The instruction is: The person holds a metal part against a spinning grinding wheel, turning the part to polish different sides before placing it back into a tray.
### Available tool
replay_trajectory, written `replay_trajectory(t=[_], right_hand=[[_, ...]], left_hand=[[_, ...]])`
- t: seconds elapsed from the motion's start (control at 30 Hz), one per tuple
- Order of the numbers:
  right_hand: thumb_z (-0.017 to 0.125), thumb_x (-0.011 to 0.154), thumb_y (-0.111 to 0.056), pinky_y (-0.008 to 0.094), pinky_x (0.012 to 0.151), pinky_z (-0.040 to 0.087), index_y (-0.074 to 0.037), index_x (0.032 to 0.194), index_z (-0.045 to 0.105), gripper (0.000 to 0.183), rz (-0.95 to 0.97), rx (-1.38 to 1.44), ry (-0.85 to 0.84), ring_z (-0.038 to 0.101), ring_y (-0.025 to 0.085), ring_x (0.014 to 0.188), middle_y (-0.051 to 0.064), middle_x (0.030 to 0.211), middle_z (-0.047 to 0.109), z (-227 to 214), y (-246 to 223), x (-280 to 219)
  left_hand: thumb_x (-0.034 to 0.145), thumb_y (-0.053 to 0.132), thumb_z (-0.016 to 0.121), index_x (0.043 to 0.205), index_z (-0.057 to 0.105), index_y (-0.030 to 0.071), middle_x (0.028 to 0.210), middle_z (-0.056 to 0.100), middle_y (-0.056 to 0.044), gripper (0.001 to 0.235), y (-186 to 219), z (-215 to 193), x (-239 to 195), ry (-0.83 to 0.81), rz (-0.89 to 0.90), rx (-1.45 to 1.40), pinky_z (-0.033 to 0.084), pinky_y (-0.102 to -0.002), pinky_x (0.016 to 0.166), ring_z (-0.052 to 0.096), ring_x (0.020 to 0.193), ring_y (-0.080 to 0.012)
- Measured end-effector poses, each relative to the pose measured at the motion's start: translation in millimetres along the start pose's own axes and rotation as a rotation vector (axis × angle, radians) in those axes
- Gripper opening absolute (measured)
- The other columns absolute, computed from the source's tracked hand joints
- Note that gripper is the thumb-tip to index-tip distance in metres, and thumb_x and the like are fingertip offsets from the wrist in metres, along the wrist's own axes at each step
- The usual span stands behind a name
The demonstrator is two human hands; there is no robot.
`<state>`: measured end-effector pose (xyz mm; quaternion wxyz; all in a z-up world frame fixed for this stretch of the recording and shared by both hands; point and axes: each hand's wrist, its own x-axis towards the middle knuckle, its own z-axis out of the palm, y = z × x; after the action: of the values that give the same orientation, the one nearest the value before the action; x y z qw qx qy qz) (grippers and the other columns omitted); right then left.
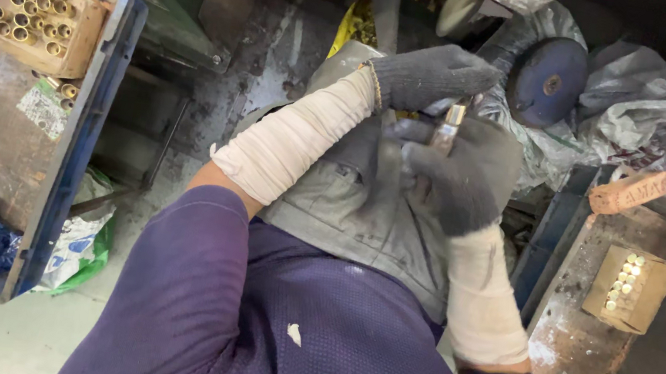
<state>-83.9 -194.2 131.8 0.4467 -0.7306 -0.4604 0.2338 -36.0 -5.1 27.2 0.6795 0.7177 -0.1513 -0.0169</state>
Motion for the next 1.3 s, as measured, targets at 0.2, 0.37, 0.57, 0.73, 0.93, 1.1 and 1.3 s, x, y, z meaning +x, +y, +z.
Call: replay_trajectory(t=[0.2, 0.37, 0.57, 0.73, 0.93, 1.1, 1.3], right_hand=[[0.076, 0.090, -0.031, 0.047, 0.070, 0.054, -0.008, 0.099, 0.077, 0.025, 0.328, -0.631, 0.153, 0.072, 0.037, 0.082, 0.019, 0.085, 0.074, -31, 78, 63], [0.077, 0.085, -0.025, 0.050, 0.068, 0.056, -0.010, 0.090, 0.077, 0.015, 0.308, -1.099, 0.120, 0.071, 0.040, 0.079, 0.018, 0.084, 0.073, -51, 170, 103], [0.077, 0.078, -0.023, 0.044, 0.058, 0.056, -0.014, 0.086, 0.078, 0.012, 0.221, -1.301, 0.111, 0.073, 0.034, 0.073, 0.013, 0.083, 0.075, -51, 228, 121], [0.074, 0.081, -0.022, 0.043, 0.056, 0.054, -0.017, 0.085, 0.079, 0.008, 0.261, -1.415, 0.081, 0.073, 0.033, 0.072, 0.011, 0.082, 0.075, -59, 251, 139], [0.075, 0.081, -0.026, 0.041, 0.054, 0.053, -0.018, 0.082, 0.079, 0.009, 0.225, -1.514, 0.091, 0.073, 0.030, 0.071, 0.007, 0.083, 0.076, -56, 258, 144], [0.076, 0.080, -0.029, 0.042, 0.057, 0.053, -0.019, 0.082, 0.080, 0.011, 0.173, -1.530, 0.077, 0.073, 0.030, 0.072, 0.008, 0.082, 0.075, -56, 258, 144], [0.074, 0.074, -0.028, 0.043, 0.055, 0.053, -0.018, 0.077, 0.079, 0.012, 0.230, -1.552, 0.044, 0.073, 0.030, 0.067, 0.009, 0.077, 0.075, -53, 255, 151]], left_hand=[[0.105, 0.048, 0.052, 0.104, 0.073, 0.004, 0.089, 0.073, -0.004, 0.048, -96, 11, 41, 0.400, -0.188, -0.281, 0.055, -0.031, 0.077, 0.064, 0.080, -0.0121], [0.102, 0.037, 0.034, 0.117, 0.063, 0.005, 0.088, 0.079, -0.017, 0.045, -186, 20, 86, 0.665, -0.637, -0.205, 0.056, -0.045, 0.059, 0.074, 0.069, -0.0314], [0.087, 0.033, 0.060, 0.134, 0.044, 0.001, 0.081, 0.074, -0.021, 0.059, -240, 25, 104, 0.831, -0.619, 0.322, 0.057, -0.044, 0.049, 0.073, 0.064, -0.0349], [0.109, 0.043, 0.035, 0.118, 0.063, -0.005, 0.085, 0.077, -0.028, 0.056, -236, 24, 122, 0.862, -0.915, -0.577, 0.055, -0.052, 0.053, 0.074, 0.067, -0.0422], [0.094, 0.030, 0.057, 0.129, 0.043, 0.009, 0.103, 0.074, -0.025, 0.043, -255, 29, 131, 0.790, -0.926, 0.117, 0.058, -0.049, 0.076, 0.075, 0.092, -0.0401], [0.103, 0.033, 0.050, 0.126, 0.046, 0.008, 0.105, 0.074, -0.028, 0.035, -282, 40, 138, 0.899, -0.939, -0.041, 0.057, -0.050, 0.081, 0.075, 0.095, -0.0424], [0.093, 0.030, 0.060, 0.127, 0.045, 0.007, 0.103, 0.075, -0.027, 0.044, -284, 37, 136, 0.820, -0.888, 0.163, 0.058, -0.050, 0.081, 0.074, 0.097, -0.0436]])
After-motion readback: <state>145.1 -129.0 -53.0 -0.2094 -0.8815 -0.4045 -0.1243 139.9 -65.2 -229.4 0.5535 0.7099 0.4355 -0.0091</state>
